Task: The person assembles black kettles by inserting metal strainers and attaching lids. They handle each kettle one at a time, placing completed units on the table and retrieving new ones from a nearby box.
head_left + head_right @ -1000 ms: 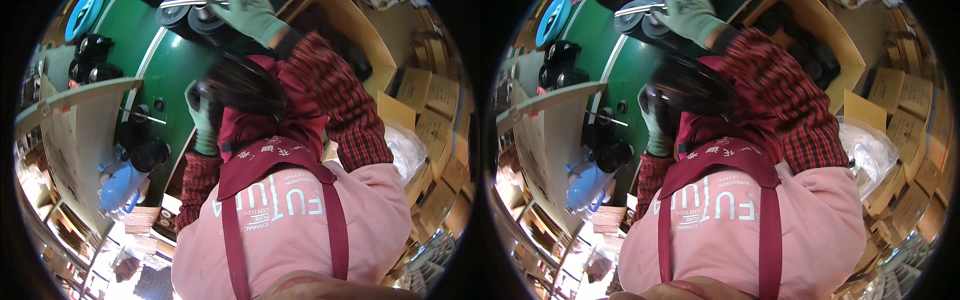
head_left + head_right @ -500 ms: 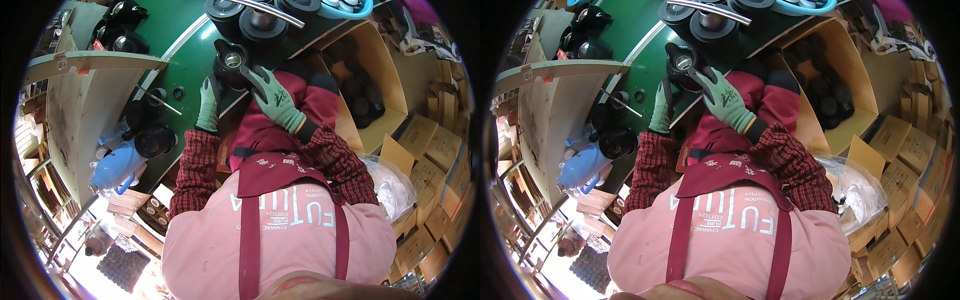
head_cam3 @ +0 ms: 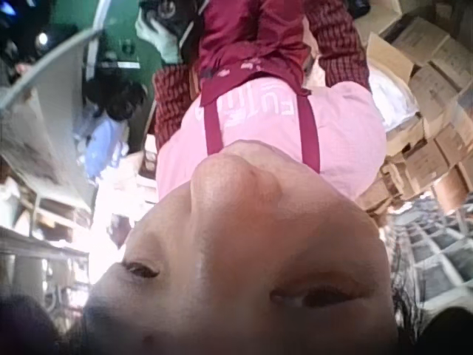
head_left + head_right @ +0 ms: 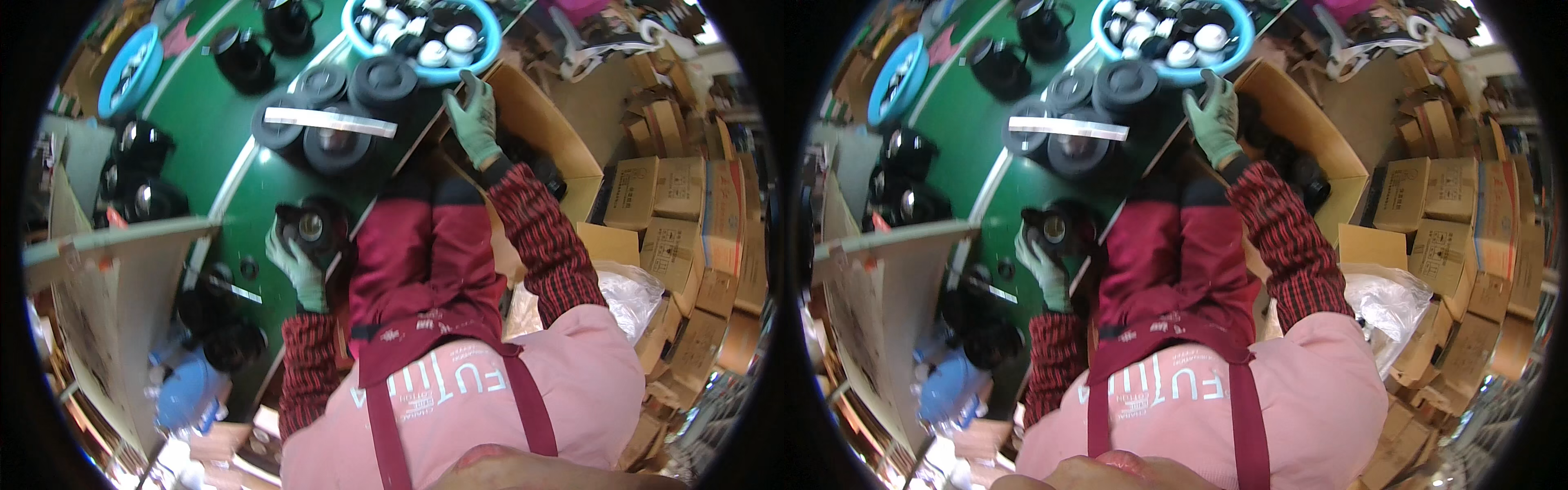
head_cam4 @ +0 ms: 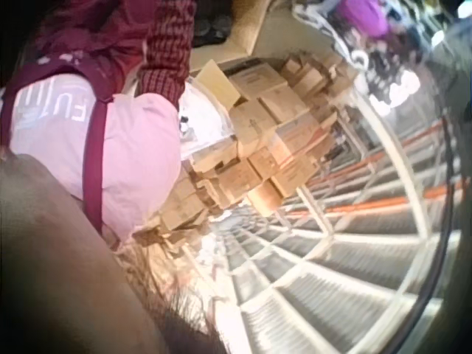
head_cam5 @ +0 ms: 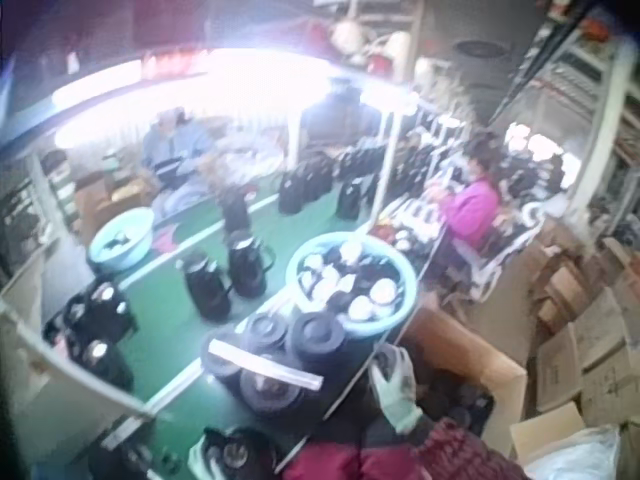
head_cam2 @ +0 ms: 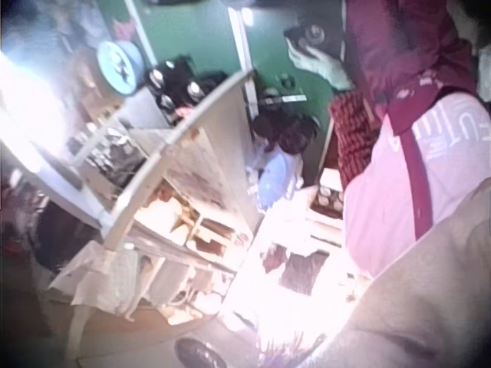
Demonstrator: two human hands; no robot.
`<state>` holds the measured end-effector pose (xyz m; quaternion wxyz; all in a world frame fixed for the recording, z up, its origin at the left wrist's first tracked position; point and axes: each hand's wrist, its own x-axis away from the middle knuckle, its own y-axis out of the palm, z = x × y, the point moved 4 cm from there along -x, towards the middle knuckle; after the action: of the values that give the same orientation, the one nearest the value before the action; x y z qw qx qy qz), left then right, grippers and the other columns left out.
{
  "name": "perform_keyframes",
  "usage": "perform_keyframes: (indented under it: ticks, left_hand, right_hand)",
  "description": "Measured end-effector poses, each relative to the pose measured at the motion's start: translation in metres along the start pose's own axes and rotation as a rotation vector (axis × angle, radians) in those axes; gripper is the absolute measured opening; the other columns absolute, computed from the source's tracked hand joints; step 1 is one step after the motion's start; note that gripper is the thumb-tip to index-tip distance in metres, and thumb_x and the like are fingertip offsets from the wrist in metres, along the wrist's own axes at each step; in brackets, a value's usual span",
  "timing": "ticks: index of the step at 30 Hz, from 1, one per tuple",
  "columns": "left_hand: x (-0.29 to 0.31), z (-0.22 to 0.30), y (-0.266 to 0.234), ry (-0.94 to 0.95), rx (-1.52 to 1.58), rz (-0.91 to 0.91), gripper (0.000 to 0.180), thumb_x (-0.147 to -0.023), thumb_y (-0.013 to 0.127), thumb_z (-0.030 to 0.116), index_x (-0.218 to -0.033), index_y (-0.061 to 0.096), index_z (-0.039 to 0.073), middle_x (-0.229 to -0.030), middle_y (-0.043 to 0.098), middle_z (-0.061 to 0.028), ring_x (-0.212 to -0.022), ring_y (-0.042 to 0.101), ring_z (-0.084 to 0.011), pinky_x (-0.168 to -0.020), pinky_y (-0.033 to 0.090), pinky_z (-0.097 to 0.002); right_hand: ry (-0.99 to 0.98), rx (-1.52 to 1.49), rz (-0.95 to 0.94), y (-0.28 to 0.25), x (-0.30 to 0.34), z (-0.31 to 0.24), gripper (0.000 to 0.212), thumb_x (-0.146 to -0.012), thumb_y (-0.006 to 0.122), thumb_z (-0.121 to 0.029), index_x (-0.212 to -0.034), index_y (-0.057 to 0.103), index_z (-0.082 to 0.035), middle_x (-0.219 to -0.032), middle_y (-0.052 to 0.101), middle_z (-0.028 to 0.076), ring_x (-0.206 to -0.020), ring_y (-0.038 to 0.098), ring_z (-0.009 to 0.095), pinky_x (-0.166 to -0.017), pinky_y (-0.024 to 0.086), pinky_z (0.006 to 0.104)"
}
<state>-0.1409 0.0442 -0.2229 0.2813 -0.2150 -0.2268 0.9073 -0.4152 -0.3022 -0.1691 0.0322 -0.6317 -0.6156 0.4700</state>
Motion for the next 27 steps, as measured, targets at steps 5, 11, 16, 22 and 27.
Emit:
perform_keyframes:
  ticks: [5, 11, 16, 22, 27]
  left_hand:
    - [-0.007, -0.009, -0.005, -0.076, 0.115, -0.016, 0.048, -0.107, 0.047, 0.030, -0.142, 0.055, -0.001, -0.142, 0.054, -0.0206, -0.132, 0.048, -0.0379, -0.115, 0.032, -0.0486]
    - [-0.011, -0.029, -0.001, -0.043, 0.081, -0.044, 0.055, -0.109, 0.044, 0.040, -0.137, 0.057, -0.005, -0.137, 0.056, -0.0243, -0.126, 0.052, -0.0385, -0.110, 0.037, -0.0509]
    - [-0.021, -0.010, -0.011, -0.058, -0.024, -0.084, 0.054, -0.105, 0.055, 0.040, -0.138, 0.057, -0.003, -0.134, 0.059, -0.0213, -0.125, 0.053, -0.0376, -0.109, 0.038, -0.0522]
    - [-0.006, 0.099, -0.031, 0.378, 0.068, -0.056, 0.069, -0.092, 0.074, 0.016, -0.151, 0.044, -0.002, -0.145, 0.050, -0.0197, -0.132, 0.051, -0.0369, -0.112, 0.041, -0.0473]
    - [0.004, 0.148, -0.017, 0.450, 0.226, -0.735, 0.092, -0.073, 0.087, 0.012, -0.154, 0.043, 0.000, -0.142, 0.049, -0.0218, -0.124, 0.055, -0.0360, -0.109, 0.045, -0.0425]
  right_hand:
    - [-0.162, 0.673, -0.434, 0.107, -0.096, 0.064, 0.063, -0.090, 0.063, -0.050, -0.141, 0.057, -0.013, -0.137, 0.058, 0.020, -0.116, 0.062, 0.038, -0.103, 0.038, 0.0621]
    - [0.279, 0.322, -0.402, 0.140, -0.110, 0.081, 0.074, -0.081, 0.078, -0.048, -0.137, 0.050, -0.009, -0.134, 0.053, 0.022, -0.115, 0.063, 0.040, -0.098, 0.048, 0.0544]
    - [0.187, -0.146, 0.287, 0.067, -0.060, 0.035, 0.065, -0.081, 0.084, -0.028, -0.130, 0.048, -0.005, -0.123, 0.054, 0.024, -0.112, 0.059, 0.042, -0.096, 0.049, 0.0480]
    - [0.796, -1.317, -0.258, 0.014, 0.133, -0.059, 0.037, -0.098, 0.073, -0.025, -0.125, 0.057, -0.004, -0.102, 0.068, 0.008, -0.080, 0.067, 0.016, -0.077, 0.056, 0.0301]
    - [0.627, -1.553, -0.750, -0.011, 0.200, -0.157, 0.042, -0.099, 0.071, -0.036, -0.124, 0.058, -0.004, -0.106, 0.063, 0.003, -0.095, 0.060, 0.011, -0.079, 0.053, 0.0290]
